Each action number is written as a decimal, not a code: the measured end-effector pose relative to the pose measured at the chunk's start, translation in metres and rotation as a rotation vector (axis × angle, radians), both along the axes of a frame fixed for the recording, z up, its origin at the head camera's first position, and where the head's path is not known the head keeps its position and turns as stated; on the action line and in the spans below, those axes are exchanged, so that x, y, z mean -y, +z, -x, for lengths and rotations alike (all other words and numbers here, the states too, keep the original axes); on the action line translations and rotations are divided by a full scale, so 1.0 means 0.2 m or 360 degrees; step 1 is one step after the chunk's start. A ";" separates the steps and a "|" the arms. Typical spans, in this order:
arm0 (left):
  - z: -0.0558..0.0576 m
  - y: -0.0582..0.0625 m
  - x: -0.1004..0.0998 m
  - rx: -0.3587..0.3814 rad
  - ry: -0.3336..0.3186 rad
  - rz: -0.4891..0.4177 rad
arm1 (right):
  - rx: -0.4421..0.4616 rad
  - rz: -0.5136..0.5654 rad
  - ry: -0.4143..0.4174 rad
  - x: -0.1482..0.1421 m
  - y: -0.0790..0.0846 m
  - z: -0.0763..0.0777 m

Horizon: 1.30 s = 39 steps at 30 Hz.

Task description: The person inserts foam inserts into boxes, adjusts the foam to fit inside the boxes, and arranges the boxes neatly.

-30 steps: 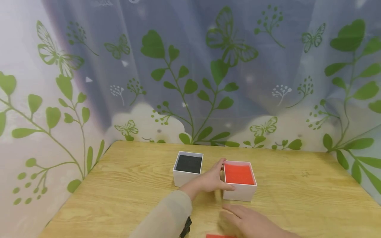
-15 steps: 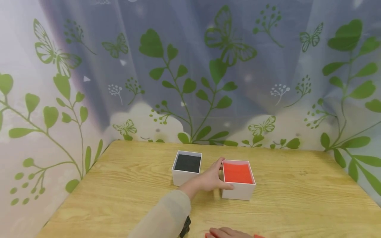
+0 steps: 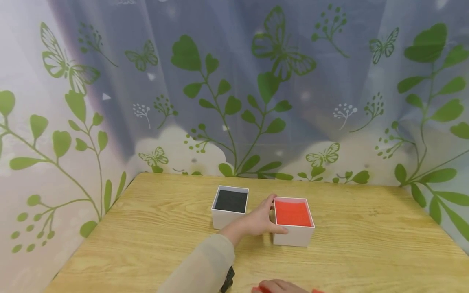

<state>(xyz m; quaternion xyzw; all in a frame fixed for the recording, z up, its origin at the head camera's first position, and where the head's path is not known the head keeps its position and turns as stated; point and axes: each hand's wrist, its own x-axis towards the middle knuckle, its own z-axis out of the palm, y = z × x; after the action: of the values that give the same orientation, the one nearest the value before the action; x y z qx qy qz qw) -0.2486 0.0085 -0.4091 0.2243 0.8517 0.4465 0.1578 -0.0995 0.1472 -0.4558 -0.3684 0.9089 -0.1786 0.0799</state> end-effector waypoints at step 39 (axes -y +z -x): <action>-0.01 0.00 0.01 -0.0012 -0.0055 -0.0070 | -0.0693 -0.0122 0.0063 -0.36 0.43 0.22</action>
<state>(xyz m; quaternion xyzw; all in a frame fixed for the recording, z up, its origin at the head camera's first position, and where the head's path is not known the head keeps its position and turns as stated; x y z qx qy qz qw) -0.2472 0.0057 -0.4098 0.2441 0.8383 0.4615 0.1574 -0.1438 0.2185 -0.3706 -0.4127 0.9034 -0.0585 -0.1009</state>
